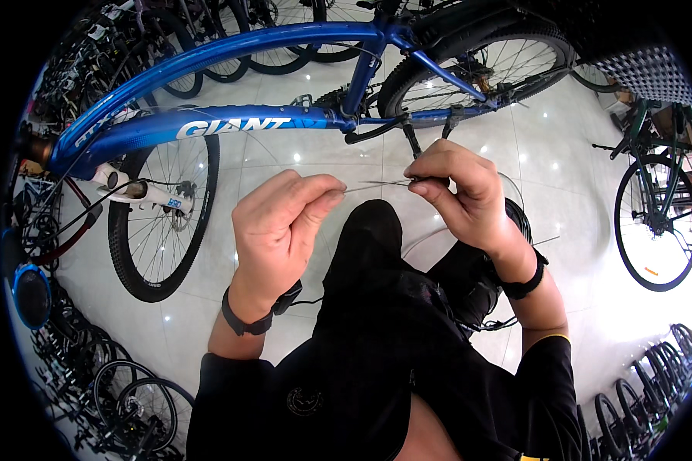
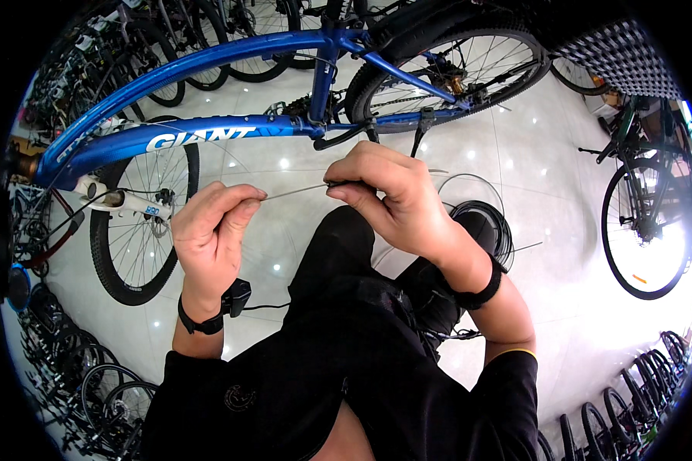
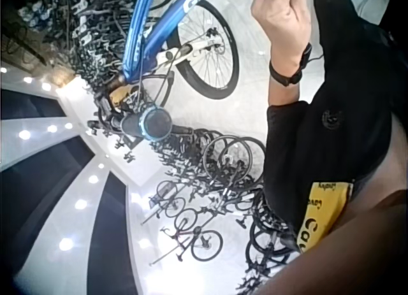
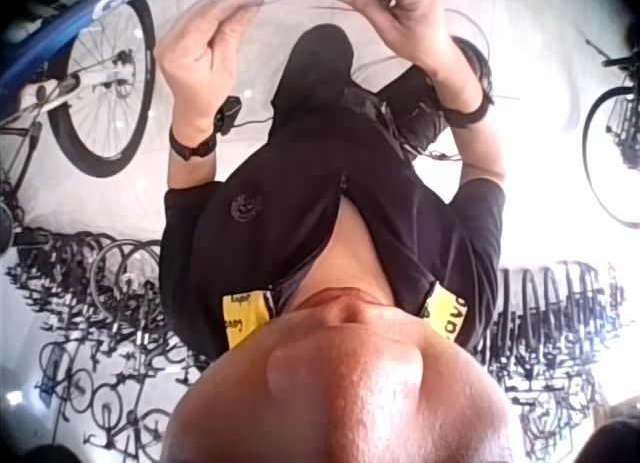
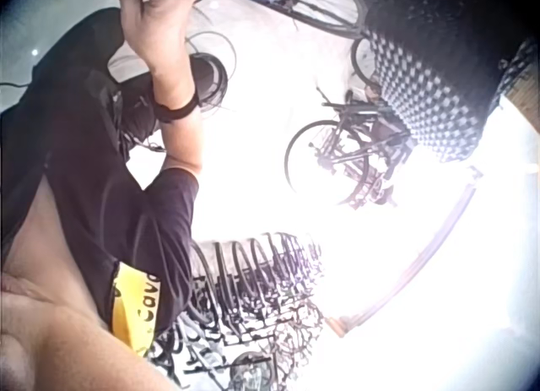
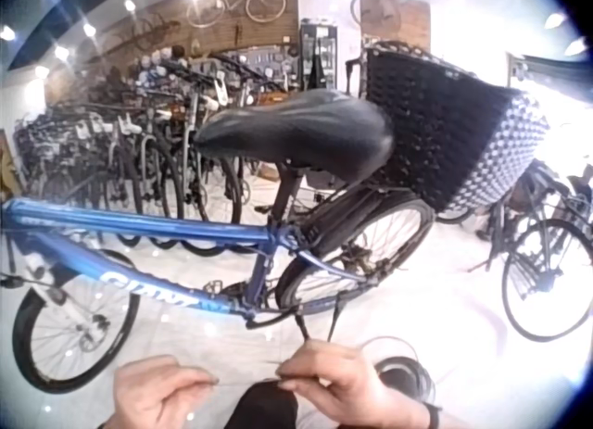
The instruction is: The person sits on the floor in a bicycle shop and works on the rear derailleur of a blue bicycle. They retrieve a coiled black cable from a workbench, cut a section of it, and prepare the ends by hand, likely for brake or gear cable replacement.
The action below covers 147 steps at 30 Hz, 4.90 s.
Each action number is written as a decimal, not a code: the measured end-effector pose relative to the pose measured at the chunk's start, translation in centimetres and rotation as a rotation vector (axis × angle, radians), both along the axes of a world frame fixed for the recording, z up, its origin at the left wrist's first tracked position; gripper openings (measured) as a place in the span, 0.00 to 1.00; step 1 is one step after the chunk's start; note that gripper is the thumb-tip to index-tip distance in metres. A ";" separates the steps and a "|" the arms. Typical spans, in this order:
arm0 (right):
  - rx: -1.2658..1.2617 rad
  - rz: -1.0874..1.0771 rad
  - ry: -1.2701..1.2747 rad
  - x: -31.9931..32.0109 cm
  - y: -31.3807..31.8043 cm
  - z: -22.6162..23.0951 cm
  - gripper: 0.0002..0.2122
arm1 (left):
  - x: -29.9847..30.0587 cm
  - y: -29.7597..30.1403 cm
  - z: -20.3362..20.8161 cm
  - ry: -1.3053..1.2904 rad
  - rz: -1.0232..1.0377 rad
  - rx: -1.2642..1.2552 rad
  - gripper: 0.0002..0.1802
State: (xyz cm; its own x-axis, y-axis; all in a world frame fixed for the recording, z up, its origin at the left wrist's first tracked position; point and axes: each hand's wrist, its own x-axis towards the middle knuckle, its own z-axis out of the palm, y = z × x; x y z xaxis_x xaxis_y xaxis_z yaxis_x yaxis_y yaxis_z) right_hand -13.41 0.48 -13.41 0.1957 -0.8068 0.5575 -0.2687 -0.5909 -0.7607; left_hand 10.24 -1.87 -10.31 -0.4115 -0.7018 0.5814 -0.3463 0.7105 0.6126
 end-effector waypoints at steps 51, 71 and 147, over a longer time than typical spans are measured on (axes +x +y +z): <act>0.337 0.077 0.352 1.0 1.7 -3.6 0.08 | -2.2 -0.5 -7.8 -0.109 -0.371 0.883 0.06; 0.207 0.089 -0.039 -0.7 1.8 -3.4 0.07 | -2.7 1.2 -3.8 -0.033 -0.336 0.408 0.05; 0.181 -0.040 0.370 -0.1 3.5 -3.7 0.07 | -1.3 -0.8 -7.2 -0.089 -0.335 0.938 0.06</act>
State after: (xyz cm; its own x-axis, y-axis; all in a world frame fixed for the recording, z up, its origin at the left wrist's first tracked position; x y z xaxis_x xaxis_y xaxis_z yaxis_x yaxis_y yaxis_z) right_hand -13.47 4.03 -17.07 0.3231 -0.8964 0.3035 -0.5634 -0.4399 -0.6993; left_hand 8.89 -2.68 -17.54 -0.6874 -0.7008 -0.1910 -0.2882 0.0218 0.9573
